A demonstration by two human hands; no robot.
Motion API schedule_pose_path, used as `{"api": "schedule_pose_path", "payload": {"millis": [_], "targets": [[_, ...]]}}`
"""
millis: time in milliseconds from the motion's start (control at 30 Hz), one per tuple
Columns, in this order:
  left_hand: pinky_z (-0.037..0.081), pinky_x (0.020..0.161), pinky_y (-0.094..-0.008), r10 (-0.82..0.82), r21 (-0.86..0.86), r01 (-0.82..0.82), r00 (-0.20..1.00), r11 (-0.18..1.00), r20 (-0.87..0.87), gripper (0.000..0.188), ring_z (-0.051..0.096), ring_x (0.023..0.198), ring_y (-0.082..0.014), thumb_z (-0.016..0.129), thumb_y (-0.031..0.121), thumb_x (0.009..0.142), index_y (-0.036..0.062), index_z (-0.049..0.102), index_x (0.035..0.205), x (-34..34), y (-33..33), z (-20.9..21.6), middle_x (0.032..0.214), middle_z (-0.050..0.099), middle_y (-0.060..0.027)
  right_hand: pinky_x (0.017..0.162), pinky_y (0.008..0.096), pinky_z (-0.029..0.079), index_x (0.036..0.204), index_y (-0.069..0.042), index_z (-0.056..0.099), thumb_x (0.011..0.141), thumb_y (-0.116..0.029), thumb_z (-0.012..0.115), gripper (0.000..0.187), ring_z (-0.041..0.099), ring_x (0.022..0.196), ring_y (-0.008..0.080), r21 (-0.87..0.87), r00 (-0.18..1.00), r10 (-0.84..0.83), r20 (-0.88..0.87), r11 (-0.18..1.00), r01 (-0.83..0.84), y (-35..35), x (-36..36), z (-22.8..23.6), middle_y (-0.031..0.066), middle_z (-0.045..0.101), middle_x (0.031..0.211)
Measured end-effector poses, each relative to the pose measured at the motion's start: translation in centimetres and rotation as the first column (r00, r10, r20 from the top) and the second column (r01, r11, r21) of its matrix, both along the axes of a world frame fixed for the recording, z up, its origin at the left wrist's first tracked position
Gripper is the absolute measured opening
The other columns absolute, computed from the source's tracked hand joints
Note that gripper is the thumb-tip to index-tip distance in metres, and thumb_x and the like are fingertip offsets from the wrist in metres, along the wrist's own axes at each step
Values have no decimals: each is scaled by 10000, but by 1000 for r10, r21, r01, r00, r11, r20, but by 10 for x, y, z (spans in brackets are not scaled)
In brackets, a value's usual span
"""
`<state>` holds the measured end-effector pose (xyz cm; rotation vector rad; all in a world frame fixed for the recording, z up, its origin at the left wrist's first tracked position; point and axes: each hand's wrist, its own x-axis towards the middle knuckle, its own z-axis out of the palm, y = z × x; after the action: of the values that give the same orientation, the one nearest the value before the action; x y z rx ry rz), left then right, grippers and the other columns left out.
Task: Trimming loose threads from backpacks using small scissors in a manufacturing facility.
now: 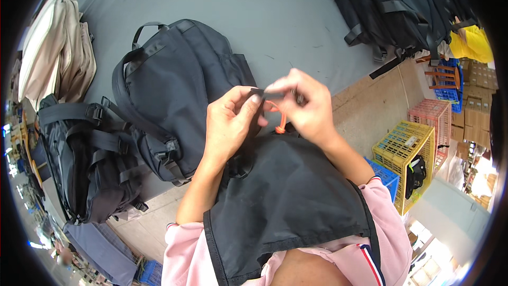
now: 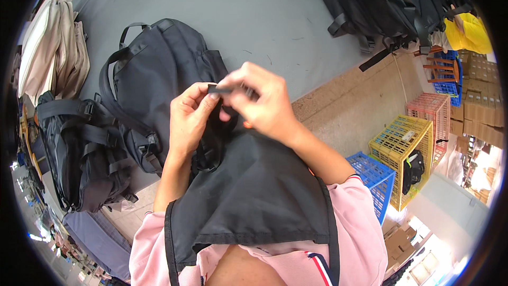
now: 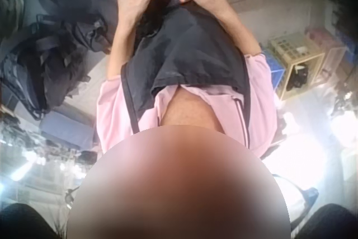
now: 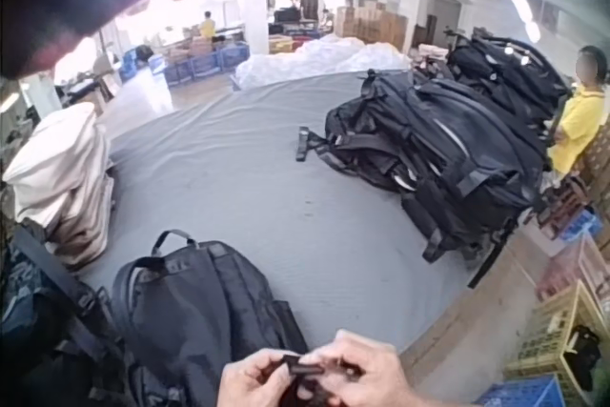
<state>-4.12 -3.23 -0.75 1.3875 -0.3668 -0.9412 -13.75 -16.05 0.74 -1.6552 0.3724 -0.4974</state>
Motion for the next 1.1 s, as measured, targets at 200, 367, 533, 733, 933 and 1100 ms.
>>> {"api": "schedule_pose_path", "payload": {"millis": [200, 367, 533, 733, 933, 1100], "targets": [[503, 765, -233, -69, -178, 15, 952, 984, -299, 247, 633, 843, -120, 542, 91, 919, -47, 585, 1120, 11, 11, 6, 964, 665, -85, 499, 284, 475, 899, -87, 661, 527, 50, 665, 396, 575, 547, 164, -736, 974, 57, 221, 665, 128, 0, -4, -31, 16, 524, 670], [505, 780, -242, -27, -145, -22, 945, 989, -327, 286, 631, 844, -122, 585, 100, 902, -45, 573, 1149, 7, 9, -1, 988, 668, -98, 488, 290, 462, 955, -88, 661, 558, 47, 676, 419, 557, 533, 166, -710, 986, 64, 154, 701, 65, 2, -4, -19, 28, 521, 691], [446, 688, -178, 25, -71, -45, 966, 997, -259, 315, 564, 767, -43, 610, 97, 893, -40, 563, 1173, 2, 3, -1, 903, 670, -49, 503, 244, 409, 1113, -69, 623, 704, 118, 640, 450, 506, 600, 110, -392, 990, -138, -37, 913, 113, -2, -12, -14, 36, 472, 701], [366, 554, -167, -12, 105, -12, 974, 994, 226, 257, 456, 613, -7, 624, 101, 880, 15, 616, 1121, -6, 3, -11, 659, 597, 9, 517, 288, 362, 778, -11, 607, 769, -6, 650, 44, 463, 598, 119, -429, 986, -81, -148, 903, 9, -8, -9, -8, 53, 466, 717], [507, 608, -223, 4, 66, -9, 997, 998, 75, 211, 570, 659, -46, 603, 94, 892, -21, 606, 1069, -7, -1, -5, 728, 645, -29, 572, 245, 411, 901, -11, 587, 844, -62, 632, 89, 518, 678, 81, 314, 998, -26, -48, 949, 40, 1, -15, 12, 27, 522, 793], [526, 635, -248, 25, -109, -40, 991, 993, -135, 242, 622, 722, -117, 589, 127, 908, -53, 575, 1069, -1, 2, -6, 865, 657, -73, 648, 234, 440, 964, -17, 574, 823, -53, 654, 166, 526, 735, 95, -87, 967, -209, -147, 976, 198, -3, -39, -16, 43, 529, 864]]}}
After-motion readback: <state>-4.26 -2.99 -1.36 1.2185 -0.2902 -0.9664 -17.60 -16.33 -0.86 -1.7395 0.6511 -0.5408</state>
